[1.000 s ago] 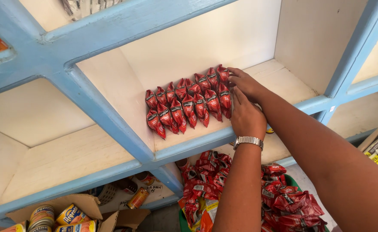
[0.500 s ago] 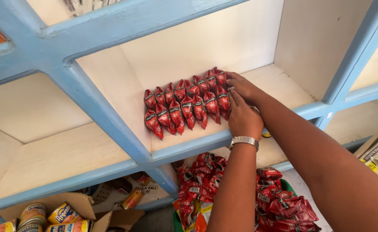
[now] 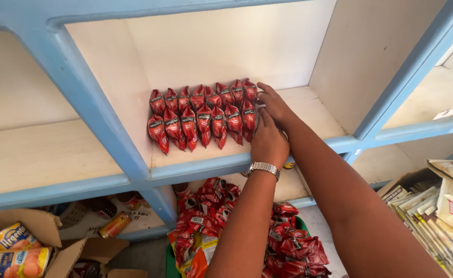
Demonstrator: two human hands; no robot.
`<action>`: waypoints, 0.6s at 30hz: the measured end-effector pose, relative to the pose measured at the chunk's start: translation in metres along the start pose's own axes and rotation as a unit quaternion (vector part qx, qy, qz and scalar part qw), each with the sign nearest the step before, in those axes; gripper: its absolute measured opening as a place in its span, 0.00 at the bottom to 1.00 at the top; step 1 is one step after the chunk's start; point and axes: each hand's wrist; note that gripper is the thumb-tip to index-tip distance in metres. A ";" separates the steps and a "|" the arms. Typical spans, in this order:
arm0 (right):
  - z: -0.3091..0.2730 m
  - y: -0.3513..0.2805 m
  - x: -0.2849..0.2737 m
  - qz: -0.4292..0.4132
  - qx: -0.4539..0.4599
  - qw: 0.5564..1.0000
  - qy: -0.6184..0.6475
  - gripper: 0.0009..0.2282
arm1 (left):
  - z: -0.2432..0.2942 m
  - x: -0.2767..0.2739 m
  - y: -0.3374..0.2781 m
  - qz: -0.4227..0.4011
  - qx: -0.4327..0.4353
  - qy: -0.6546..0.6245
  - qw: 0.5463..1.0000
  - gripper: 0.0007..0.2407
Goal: Organizing and arranging coffee sachets on a store shelf.
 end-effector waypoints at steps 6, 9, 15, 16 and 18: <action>-0.010 -0.019 -0.004 0.069 -0.015 0.996 -0.045 0.24 | 0.013 -0.017 -0.010 -0.022 0.010 0.025 0.999 0.25; -0.004 -0.019 -0.014 0.125 -0.065 0.985 -0.095 0.22 | 0.003 0.000 -0.015 0.023 0.069 0.040 0.997 0.25; 0.010 -0.016 -0.017 0.146 -0.128 0.972 -0.131 0.19 | 0.005 -0.005 -0.028 0.038 0.115 0.111 0.986 0.25; 0.007 -0.014 -0.017 0.152 -0.140 0.970 -0.128 0.19 | 0.003 -0.002 -0.026 0.043 0.127 0.111 0.985 0.25; 0.007 -0.014 -0.015 0.049 -0.054 0.997 -0.030 0.22 | -0.003 0.006 -0.029 0.099 0.149 0.137 0.974 0.24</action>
Point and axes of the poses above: each hand's wrist, its own y-axis towards the middle knuckle, its own x-axis out of the palm, z = x × y, and after that the axes turned 7 degrees about y, right-handed
